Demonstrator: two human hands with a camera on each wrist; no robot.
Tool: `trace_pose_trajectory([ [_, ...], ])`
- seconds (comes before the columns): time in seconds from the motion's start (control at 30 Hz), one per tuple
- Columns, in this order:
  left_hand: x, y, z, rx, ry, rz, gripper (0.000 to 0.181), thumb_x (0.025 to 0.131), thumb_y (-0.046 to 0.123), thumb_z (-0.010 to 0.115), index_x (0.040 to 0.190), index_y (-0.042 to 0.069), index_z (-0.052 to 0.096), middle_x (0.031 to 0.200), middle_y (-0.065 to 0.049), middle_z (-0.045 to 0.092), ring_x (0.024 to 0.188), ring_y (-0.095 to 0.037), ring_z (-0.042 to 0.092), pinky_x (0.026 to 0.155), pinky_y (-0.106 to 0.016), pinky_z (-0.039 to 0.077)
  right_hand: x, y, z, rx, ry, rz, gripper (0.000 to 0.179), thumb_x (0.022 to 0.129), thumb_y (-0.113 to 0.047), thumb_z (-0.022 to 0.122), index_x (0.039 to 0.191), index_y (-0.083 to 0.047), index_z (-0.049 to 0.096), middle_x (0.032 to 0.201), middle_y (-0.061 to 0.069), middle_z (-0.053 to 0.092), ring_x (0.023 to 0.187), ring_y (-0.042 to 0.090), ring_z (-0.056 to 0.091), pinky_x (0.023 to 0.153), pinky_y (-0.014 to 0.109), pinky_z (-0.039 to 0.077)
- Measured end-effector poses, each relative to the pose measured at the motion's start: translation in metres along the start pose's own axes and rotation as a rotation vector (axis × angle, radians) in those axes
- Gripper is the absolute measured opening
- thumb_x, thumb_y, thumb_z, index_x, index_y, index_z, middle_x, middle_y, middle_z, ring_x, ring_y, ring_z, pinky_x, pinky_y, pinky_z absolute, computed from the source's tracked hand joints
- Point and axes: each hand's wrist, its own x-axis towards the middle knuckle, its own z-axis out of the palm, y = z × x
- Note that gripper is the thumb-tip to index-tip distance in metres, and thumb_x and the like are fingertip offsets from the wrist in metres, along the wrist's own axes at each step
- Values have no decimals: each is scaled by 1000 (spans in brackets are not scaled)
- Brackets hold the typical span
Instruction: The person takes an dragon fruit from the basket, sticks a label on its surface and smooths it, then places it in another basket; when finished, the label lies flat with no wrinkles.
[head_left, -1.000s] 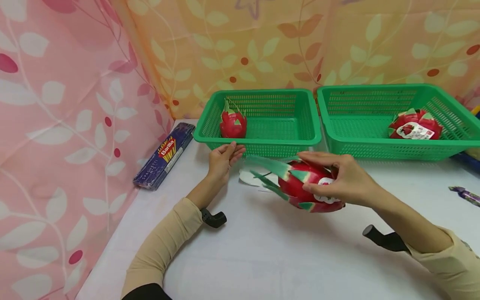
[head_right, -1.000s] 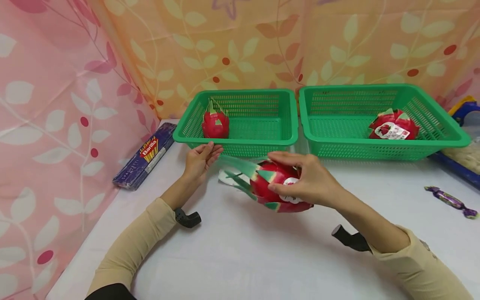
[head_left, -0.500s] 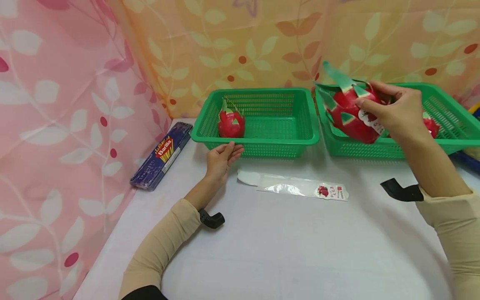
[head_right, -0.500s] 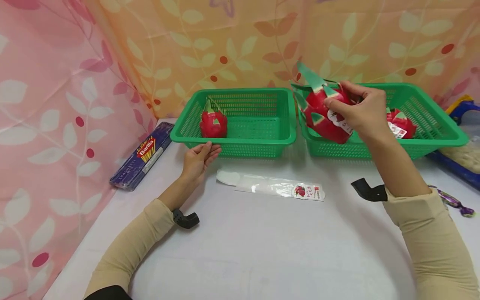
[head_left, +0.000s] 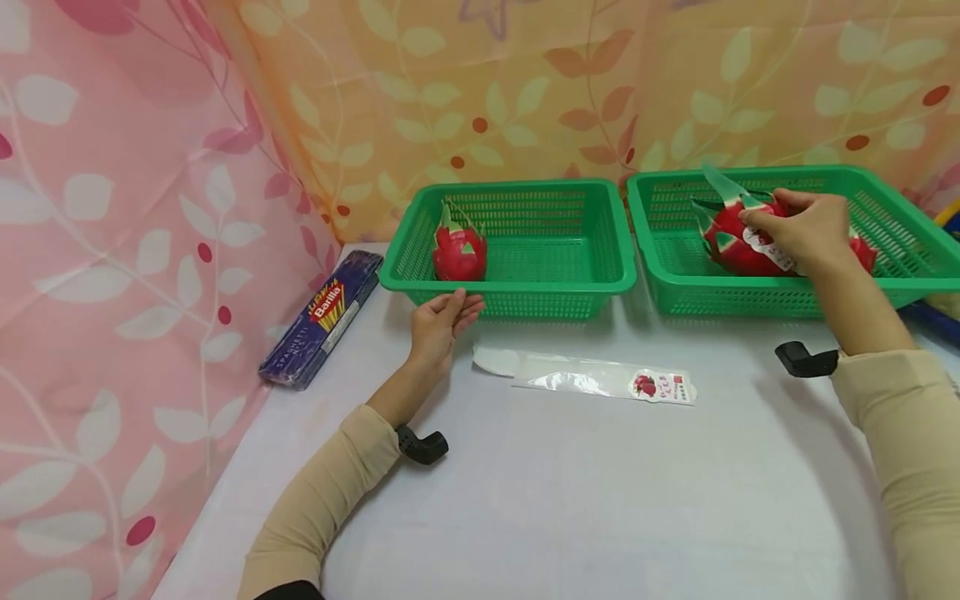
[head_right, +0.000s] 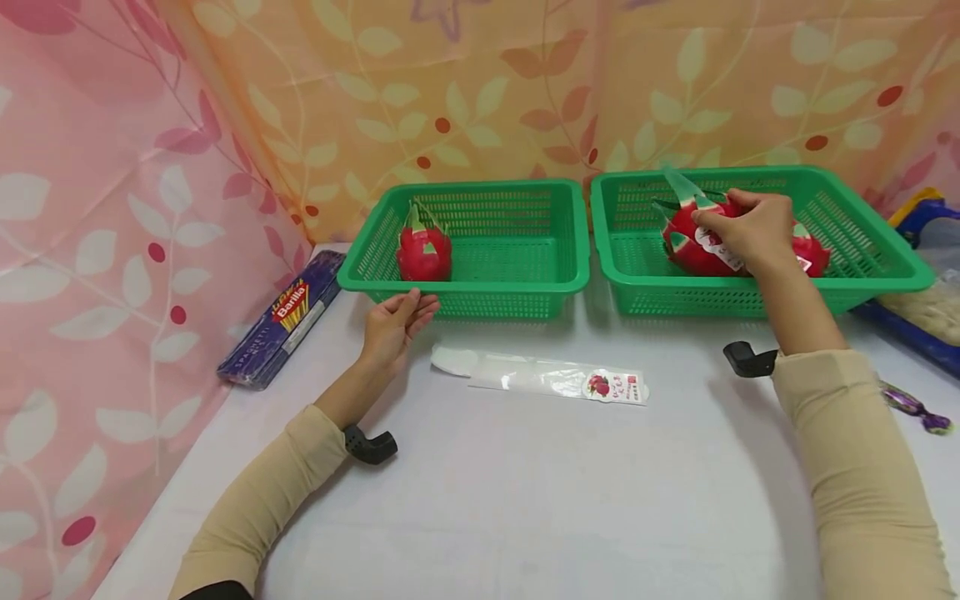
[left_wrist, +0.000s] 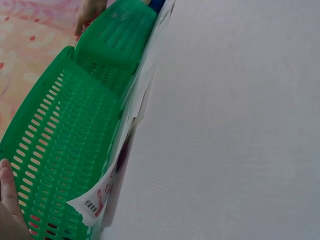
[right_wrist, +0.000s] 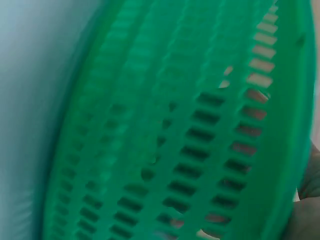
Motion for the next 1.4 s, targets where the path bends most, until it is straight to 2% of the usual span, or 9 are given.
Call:
trace_pose_trajectory([
  [0.13, -1, 1, 0, -14, 19, 2, 15, 89, 15, 58, 89, 0, 64, 78, -5, 71, 73, -13, 69, 70, -20, 56, 10, 10, -2, -149, -26, -31, 85, 75, -59, 63, 139, -10, 36, 145, 18, 30, 99, 5, 39, 56, 7, 37],
  [0.37, -2, 4, -1, -21, 45, -10, 17, 88, 14, 59, 93, -1, 64, 79, -5, 71, 74, -13, 69, 71, -21, 55, 19, 13, 6, -351, -189, -137, 85, 79, -55, 61, 140, -3, 32, 135, 37, 33, 118, 43, 33, 67, 25, 36],
  [0.6, -1, 12, -13, -22, 93, -25, 14, 90, 14, 58, 93, 1, 63, 79, -4, 71, 74, -12, 69, 70, -19, 55, 24, 16, 8, -253, -294, -74, 89, 78, -56, 62, 144, -10, 25, 146, 30, 22, 106, 31, 36, 59, 20, 40],
  [0.67, -1, 14, -16, -27, 99, -27, 13, 90, 14, 58, 91, 2, 63, 79, -4, 71, 74, -12, 69, 70, -19, 55, 24, 15, 8, -245, -289, -79, 88, 78, -58, 60, 144, -11, 26, 148, 28, 19, 97, 29, 40, 55, 22, 40],
  [0.87, 2, 16, -16, -55, 95, -19, 12, 90, 12, 57, 84, 5, 64, 75, -4, 71, 71, -12, 69, 67, -19, 56, 6, -1, 18, -273, -91, -228, 73, 88, -51, 49, 143, -7, 30, 144, 31, 25, 124, 44, 36, 66, 34, 45],
  [0.9, 2, 16, -16, -55, 93, -17, 13, 91, 13, 56, 84, 5, 64, 74, -4, 71, 71, -12, 69, 67, -19, 55, 2, -8, 23, -269, -65, -262, 70, 89, -48, 48, 143, -8, 29, 144, 29, 26, 133, 47, 21, 68, 33, 44],
  [1.07, 3, 19, -17, -40, 95, -6, 16, 91, 17, 55, 87, 4, 63, 75, -4, 71, 71, -12, 69, 67, -18, 55, -12, -48, 65, -222, -37, -428, 62, 90, -40, 53, 142, -11, 34, 143, 19, 37, 131, 42, 29, 83, 42, 44],
  [1.2, 5, 19, -18, -43, 105, -3, 15, 91, 17, 56, 87, 4, 63, 75, -4, 71, 71, -12, 69, 67, -18, 55, -22, -83, 110, -160, -141, -509, 62, 89, -36, 58, 141, -10, 35, 140, 16, 42, 133, 34, 33, 106, 50, 31],
  [1.4, 6, 15, -19, -60, 91, -12, 15, 91, 15, 56, 84, 4, 64, 74, -5, 71, 71, -13, 69, 67, -19, 56, -28, -121, 180, -89, -332, -529, 69, 88, -36, 61, 143, -8, 30, 145, 11, 38, 136, 26, 32, 110, 42, 31],
])
